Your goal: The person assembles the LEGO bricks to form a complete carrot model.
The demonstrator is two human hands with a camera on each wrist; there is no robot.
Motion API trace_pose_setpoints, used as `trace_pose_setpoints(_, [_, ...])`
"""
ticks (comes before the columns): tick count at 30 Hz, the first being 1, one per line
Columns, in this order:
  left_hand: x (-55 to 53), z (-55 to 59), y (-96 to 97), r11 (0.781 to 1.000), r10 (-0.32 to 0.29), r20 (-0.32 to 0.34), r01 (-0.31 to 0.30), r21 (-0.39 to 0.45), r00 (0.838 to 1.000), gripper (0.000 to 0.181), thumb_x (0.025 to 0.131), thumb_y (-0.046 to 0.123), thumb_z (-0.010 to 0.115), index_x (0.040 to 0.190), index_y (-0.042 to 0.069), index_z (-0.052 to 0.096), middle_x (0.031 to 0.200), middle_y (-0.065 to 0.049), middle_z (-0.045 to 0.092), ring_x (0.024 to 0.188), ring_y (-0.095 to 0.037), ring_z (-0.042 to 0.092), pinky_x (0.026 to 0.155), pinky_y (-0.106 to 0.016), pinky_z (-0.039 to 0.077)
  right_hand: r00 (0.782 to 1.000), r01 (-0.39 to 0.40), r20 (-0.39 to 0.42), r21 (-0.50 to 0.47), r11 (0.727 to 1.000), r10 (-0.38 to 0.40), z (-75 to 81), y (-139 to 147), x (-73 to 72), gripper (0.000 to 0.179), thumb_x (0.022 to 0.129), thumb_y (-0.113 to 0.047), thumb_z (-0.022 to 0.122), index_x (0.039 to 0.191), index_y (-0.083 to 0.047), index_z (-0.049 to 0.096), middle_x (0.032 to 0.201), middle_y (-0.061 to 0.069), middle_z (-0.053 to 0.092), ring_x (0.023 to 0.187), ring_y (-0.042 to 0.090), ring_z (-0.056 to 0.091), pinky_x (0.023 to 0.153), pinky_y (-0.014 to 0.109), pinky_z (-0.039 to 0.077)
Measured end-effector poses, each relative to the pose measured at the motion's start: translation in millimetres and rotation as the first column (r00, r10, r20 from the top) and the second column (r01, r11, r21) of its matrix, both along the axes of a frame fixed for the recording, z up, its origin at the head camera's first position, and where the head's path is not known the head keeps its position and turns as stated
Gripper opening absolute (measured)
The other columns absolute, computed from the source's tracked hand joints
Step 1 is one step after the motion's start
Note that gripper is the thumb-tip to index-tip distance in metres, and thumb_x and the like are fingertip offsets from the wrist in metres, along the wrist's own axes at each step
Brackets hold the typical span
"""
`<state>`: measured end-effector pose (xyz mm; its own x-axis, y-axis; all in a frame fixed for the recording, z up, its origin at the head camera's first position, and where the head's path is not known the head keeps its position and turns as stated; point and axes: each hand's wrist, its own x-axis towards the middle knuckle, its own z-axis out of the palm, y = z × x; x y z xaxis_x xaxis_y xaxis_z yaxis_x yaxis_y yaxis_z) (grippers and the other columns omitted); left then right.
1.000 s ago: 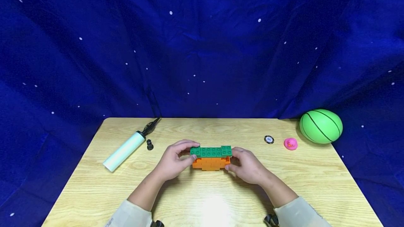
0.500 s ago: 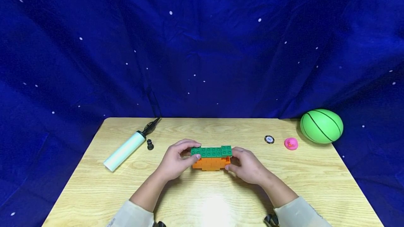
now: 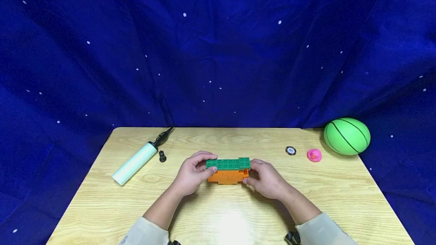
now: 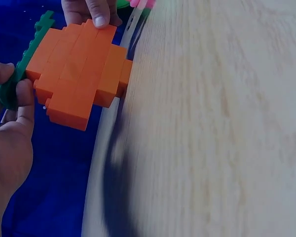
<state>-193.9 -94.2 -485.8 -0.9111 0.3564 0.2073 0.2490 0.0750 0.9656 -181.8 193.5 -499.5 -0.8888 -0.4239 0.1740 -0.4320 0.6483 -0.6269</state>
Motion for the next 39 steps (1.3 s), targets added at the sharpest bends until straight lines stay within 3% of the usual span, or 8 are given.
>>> trace_pose_setpoints(3, [-0.9, -1.5, 1.6, 1.000, -0.009, 0.016, 0.009, 0.020, 1.000, 0.031, 0.093, 0.005, 0.077, 0.124, 0.008, 0.073, 0.126, -0.010, 0.064, 0.071, -0.011, 0.042, 0.064, -0.019, 0.041, 1.000, 0.008, 0.008, 0.005, 1.000, -0.008, -0.1, 1, 0.7, 0.029, 0.091, -0.014, 0.081, 0.080, -0.015, 0.054, 0.085, 0.003, 0.053, 0.072, 0.011, 0.041, 0.063, 0.029, 0.033])
trace_pose_setpoints(8, [-1.9, -2.5, 2.6, 1.000, 0.001, 0.039, 0.000, -0.002, 0.999, 0.032, 0.092, 0.007, 0.079, 0.123, 0.010, 0.074, 0.128, -0.008, 0.064, 0.085, -0.013, 0.053, 0.073, -0.020, 0.047, 1.000, 0.012, 0.012, 0.006, 1.000, -0.012, 0.6, 2, 1.7, 0.035, 0.091, -0.013, 0.081, 0.076, -0.008, 0.050, 0.081, 0.006, 0.049, 0.070, 0.011, 0.038, 0.063, 0.029, 0.032])
trace_pose_setpoints(13, [-1.8, -2.3, -0.4, 0.999, 0.013, -0.008, -0.013, -0.047, 1.000, 0.034, 0.091, 0.011, 0.081, 0.124, 0.013, 0.075, 0.131, -0.005, 0.061, 0.091, -0.020, 0.056, 0.074, -0.022, 0.049, 1.000, 0.005, 0.020, -0.010, 1.000, -0.005, 0.6, 3, 2.2, 0.037, 0.091, -0.013, 0.081, 0.075, -0.007, 0.048, 0.081, 0.006, 0.049, 0.069, 0.010, 0.037, 0.063, 0.029, 0.032])
trace_pose_setpoints(17, [-1.2, -6.2, -4.8, 0.998, 0.016, -0.040, -0.018, -0.054, 0.999, 0.051, 0.087, 0.009, 0.084, 0.136, 0.016, 0.069, 0.137, -0.008, 0.059, 0.095, -0.034, 0.054, 0.069, -0.022, 0.045, 0.999, -0.002, 0.038, -0.029, 1.000, 0.003, 0.4, 3, 2.7, 0.039, 0.092, -0.014, 0.081, 0.075, -0.005, 0.047, 0.081, 0.006, 0.049, 0.069, 0.010, 0.037, 0.063, 0.028, 0.032])
trace_pose_setpoints(23, [0.1, -12.6, -10.6, 0.998, 0.006, 0.058, -0.003, -0.065, 0.998, 0.075, 0.084, 0.011, 0.087, 0.150, 0.025, 0.055, 0.138, -0.011, 0.056, 0.101, -0.040, 0.052, 0.072, -0.024, 0.046, 0.999, 0.007, 0.042, -0.024, 1.000, -0.006, 0.9, 3, 3.3, 0.038, 0.091, -0.016, 0.082, 0.075, -0.007, 0.048, 0.082, 0.006, 0.051, 0.069, 0.010, 0.038, 0.062, 0.028, 0.033])
trace_pose_setpoints(30, [1.4, -20.0, -18.8, 0.965, 0.045, 0.121, -0.012, -0.262, 0.992, 0.066, 0.086, 0.017, 0.086, 0.145, 0.008, 0.058, 0.112, -0.007, 0.064, 0.096, -0.025, 0.058, 0.074, -0.027, 0.047, 0.999, 0.002, 0.042, -0.022, 1.000, -0.001, 1.0, 3, 2.9, 0.034, 0.092, -0.016, 0.081, 0.078, -0.006, 0.051, 0.085, 0.006, 0.054, 0.071, 0.012, 0.041, 0.064, 0.029, 0.035])
trace_pose_setpoints(33, [0.3, -23.6, -18.9, 0.960, 0.053, 0.132, -0.014, -0.279, 0.990, 0.058, 0.087, 0.013, 0.084, 0.139, 0.003, 0.061, 0.108, -0.006, 0.066, 0.096, -0.023, 0.061, 0.075, -0.028, 0.051, 0.999, 0.006, 0.040, -0.022, 1.000, -0.006, 0.4, 2, 3.0, 0.034, 0.091, -0.016, 0.081, 0.078, -0.006, 0.052, 0.085, 0.006, 0.055, 0.071, 0.012, 0.042, 0.064, 0.029, 0.035])
trace_pose_setpoints(39, [-2.6, -26.0, -19.2, 0.955, 0.048, 0.127, -0.009, -0.297, 0.991, 0.044, 0.088, 0.010, 0.082, 0.129, 0.006, 0.068, 0.103, -0.002, 0.069, 0.098, -0.021, 0.064, 0.079, -0.029, 0.056, 0.999, 0.021, 0.048, -0.039, 0.999, -0.019, -1.0, 1, 4.3, 0.035, 0.091, -0.016, 0.082, 0.078, -0.007, 0.051, 0.085, 0.006, 0.054, 0.072, 0.014, 0.044, 0.063, 0.028, 0.037])
